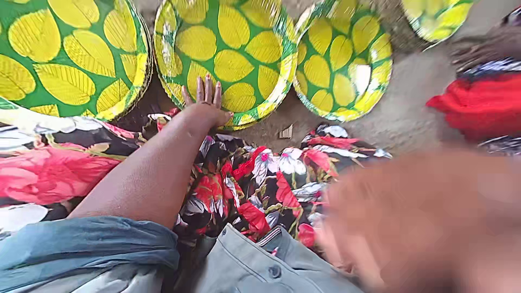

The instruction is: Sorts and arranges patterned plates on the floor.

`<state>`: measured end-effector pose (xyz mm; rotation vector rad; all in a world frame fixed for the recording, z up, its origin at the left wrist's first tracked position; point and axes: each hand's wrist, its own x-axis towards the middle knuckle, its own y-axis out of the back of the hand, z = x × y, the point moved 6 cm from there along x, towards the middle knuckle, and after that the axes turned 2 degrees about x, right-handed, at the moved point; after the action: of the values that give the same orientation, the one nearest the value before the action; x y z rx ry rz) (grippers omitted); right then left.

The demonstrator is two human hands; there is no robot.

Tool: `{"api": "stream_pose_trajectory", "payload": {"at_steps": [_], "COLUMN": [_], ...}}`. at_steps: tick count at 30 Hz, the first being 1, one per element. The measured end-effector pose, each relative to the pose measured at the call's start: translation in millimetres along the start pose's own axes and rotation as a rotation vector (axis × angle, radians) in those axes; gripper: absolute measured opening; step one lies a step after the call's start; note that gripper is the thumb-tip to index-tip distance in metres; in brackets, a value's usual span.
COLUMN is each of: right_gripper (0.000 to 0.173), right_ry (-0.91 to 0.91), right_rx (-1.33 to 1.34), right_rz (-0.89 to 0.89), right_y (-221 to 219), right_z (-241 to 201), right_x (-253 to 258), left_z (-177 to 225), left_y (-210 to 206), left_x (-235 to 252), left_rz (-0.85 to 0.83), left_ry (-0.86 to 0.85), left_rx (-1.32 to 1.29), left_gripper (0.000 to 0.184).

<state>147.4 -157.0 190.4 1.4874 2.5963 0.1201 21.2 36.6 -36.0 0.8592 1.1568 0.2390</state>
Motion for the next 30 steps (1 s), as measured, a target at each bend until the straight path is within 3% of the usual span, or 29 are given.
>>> {"api": "stream_pose_trajectory", "payload": {"at_steps": [1, 3, 5, 6, 9, 12, 15, 18, 21, 23, 26, 28, 30], "right_gripper": [0.038, 0.052, 0.068, 0.067, 0.030, 0.030, 0.031, 0.032, 0.031, 0.033, 0.039, 0.040, 0.039], "right_ry": [-0.115, -0.530, -0.881, -1.006, -1.165, -1.099, -0.779, -0.516, -0.592, -0.700, -0.807, -0.774, -0.573], "right_rx": [-0.204, -0.545, -0.737, -0.827, -1.045, -1.100, -1.223, -1.275, -1.169, -1.100, -1.025, -0.990, -1.015], "right_rz": [0.132, 0.204, 0.251, 0.276, 0.396, 0.616, 0.905, 0.992, 0.970, 0.987, 1.120, 1.262, 1.306], "right_y": [38, 103, 124, 123, 110, 122, 127, 102, 75, 81, 101, 106, 98], "right_z": [20, 87, 163, 184, 201, 188, 149, 117, 111, 118, 109, 91, 82], "right_x": [10, 32, 39, 41, 48, 43, 46, 63, 83, 81, 56, 48, 53], "left_z": [-1, -1, -3, -3, -4, -2, -15, -53, -81, -84, -67, -58, -53], "left_y": [1, -5, -8, -4, -4, -1, 19, 37, 36, 33, 24, 20, 19], "left_x": [1, 3, 2, 1, 2, 1, -5, -24, -37, -33, -22, -18, -18], "left_rz": [0.007, 0.031, 0.057, 0.076, 0.085, 0.111, 0.303, 0.652, 0.707, 0.650, 0.528, 0.464, 0.494], "left_ry": [0.004, -0.004, -0.027, -0.037, -0.041, -0.058, -0.094, 0.166, 0.434, 0.419, 0.243, 0.202, 0.224], "left_rx": [0.001, -0.015, -0.047, -0.057, -0.047, -0.032, -0.253, -0.780, -1.121, -1.079, -0.774, -0.626, -0.623], "left_gripper": [0.089, 0.090, 0.089, 0.089, 0.088, 0.089, 0.075, 0.065, 0.064, 0.060, 0.052, 0.063, 0.077]}}
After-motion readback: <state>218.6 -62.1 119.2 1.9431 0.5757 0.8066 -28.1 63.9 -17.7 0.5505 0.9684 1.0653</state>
